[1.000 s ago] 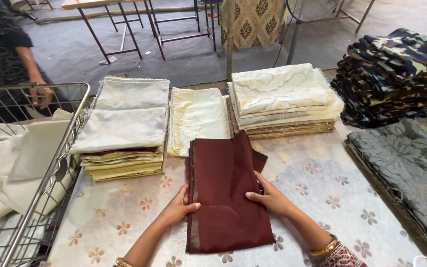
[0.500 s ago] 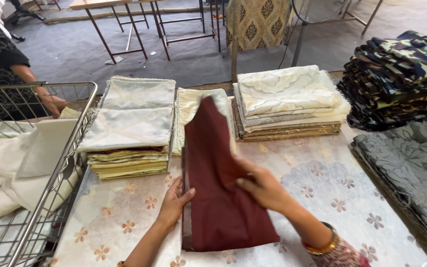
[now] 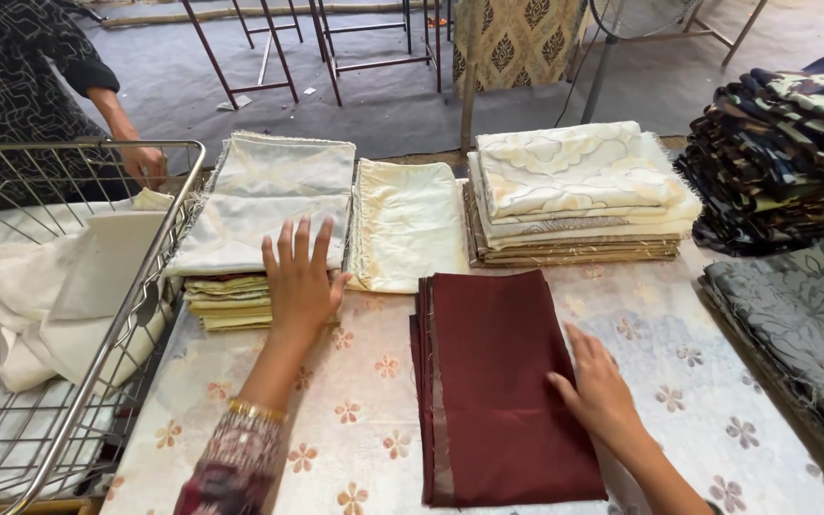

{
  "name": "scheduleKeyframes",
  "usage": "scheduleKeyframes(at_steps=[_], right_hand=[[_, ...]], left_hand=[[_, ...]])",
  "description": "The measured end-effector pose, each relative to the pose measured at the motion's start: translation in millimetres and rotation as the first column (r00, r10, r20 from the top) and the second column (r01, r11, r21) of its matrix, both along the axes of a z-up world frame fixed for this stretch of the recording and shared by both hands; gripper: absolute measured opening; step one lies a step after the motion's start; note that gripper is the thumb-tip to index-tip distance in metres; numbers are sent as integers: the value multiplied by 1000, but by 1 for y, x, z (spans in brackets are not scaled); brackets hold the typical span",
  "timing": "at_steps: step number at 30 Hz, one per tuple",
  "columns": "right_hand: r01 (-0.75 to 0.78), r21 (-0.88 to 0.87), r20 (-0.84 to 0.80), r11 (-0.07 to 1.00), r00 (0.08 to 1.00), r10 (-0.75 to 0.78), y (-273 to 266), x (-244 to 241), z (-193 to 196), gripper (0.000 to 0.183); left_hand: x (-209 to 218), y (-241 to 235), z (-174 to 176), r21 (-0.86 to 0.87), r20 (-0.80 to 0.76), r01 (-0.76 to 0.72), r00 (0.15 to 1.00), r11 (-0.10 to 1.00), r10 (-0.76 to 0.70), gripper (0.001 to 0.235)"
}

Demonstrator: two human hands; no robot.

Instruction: The person folds fabric pieces one at a time on a work table. They smooth each piece flat, fold it over into a rectangle, and stack the folded pieces with other folded fabric piles, taking new unfolded pieces from a wire basket.

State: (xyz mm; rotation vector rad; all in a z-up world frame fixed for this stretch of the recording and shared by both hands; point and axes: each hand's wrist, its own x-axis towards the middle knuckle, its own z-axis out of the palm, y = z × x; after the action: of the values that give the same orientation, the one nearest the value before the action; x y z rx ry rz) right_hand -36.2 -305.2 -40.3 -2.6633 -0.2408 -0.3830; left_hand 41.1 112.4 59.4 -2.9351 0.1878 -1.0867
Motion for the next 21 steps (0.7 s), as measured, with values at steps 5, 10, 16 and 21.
scheduleKeyframes(at_steps=[5,10,16,21], right_hand=[[-426,294,-17,855,893,451,90,10,59,63],[-531,464,-97,709,765,637,192,75,46,43],[-545,577,144,609,801,581,292,136,58,52],[-696,47,308,717,693,652,323,173,57,67]], left_hand=[[63,38,-14,-78,-213,-165,966,983,146,63],[93,99,-35,-620,-323,-309,938,721,124,41],[103,121,-48,-776,-288,-250,957,579,27,40],[71,103,-11,-696,-318,-168,944,699,-90,41]])
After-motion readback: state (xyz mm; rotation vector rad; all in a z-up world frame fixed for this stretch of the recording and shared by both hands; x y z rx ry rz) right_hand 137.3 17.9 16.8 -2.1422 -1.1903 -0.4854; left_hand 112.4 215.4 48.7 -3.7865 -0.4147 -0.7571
